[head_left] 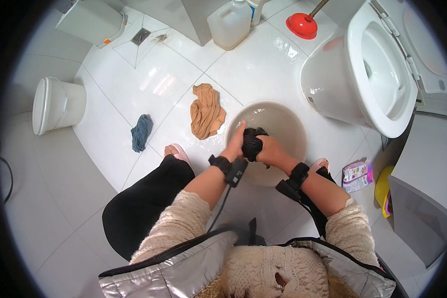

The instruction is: The person washes several small garments by hand in a basin of water placed on the bathroom floor. They submerge, scrub, rinse, and wring each item, then place the wet clothes on the floor beside the basin.

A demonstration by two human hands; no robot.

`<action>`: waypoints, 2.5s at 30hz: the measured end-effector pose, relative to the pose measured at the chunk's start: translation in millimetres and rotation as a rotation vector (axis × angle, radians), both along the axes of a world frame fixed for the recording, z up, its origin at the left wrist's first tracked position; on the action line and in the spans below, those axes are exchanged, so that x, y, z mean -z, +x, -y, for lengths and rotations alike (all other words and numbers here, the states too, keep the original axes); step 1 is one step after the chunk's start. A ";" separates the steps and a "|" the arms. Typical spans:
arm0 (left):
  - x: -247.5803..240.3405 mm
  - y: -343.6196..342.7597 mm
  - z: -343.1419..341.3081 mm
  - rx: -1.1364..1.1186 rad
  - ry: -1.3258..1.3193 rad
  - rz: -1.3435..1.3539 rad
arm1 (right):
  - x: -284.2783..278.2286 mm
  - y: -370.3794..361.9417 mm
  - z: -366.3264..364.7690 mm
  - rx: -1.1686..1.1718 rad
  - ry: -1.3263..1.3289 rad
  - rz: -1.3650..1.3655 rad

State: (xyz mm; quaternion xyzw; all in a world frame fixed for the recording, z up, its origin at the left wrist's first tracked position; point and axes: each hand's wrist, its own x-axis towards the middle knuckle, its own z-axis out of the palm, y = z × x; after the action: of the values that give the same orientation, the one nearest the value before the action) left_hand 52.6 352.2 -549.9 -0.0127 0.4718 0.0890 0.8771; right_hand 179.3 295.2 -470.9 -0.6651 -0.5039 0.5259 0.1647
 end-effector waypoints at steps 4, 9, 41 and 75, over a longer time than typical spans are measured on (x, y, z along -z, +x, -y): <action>-1.8 -2.3 -2.0 0.022 0.181 0.185 | -7.1 -12.4 -0.6 0.070 0.098 -0.068; -10.9 8.4 12.0 -0.064 0.106 0.078 | 31.8 -6.2 11.5 0.158 0.384 0.149; -5.1 4.4 7.8 0.084 -0.044 0.094 | 7.4 3.5 11.6 0.014 0.153 0.059; 42.3 6.6 62.8 0.218 0.611 -0.508 | 93.7 39.9 29.5 -0.190 0.166 0.439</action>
State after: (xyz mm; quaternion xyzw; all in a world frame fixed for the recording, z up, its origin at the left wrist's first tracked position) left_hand 59.2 289.3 -592.2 0.3206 0.6238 0.1318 0.7005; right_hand 219.2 265.7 -564.6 -0.6973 -0.6293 0.3387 0.0550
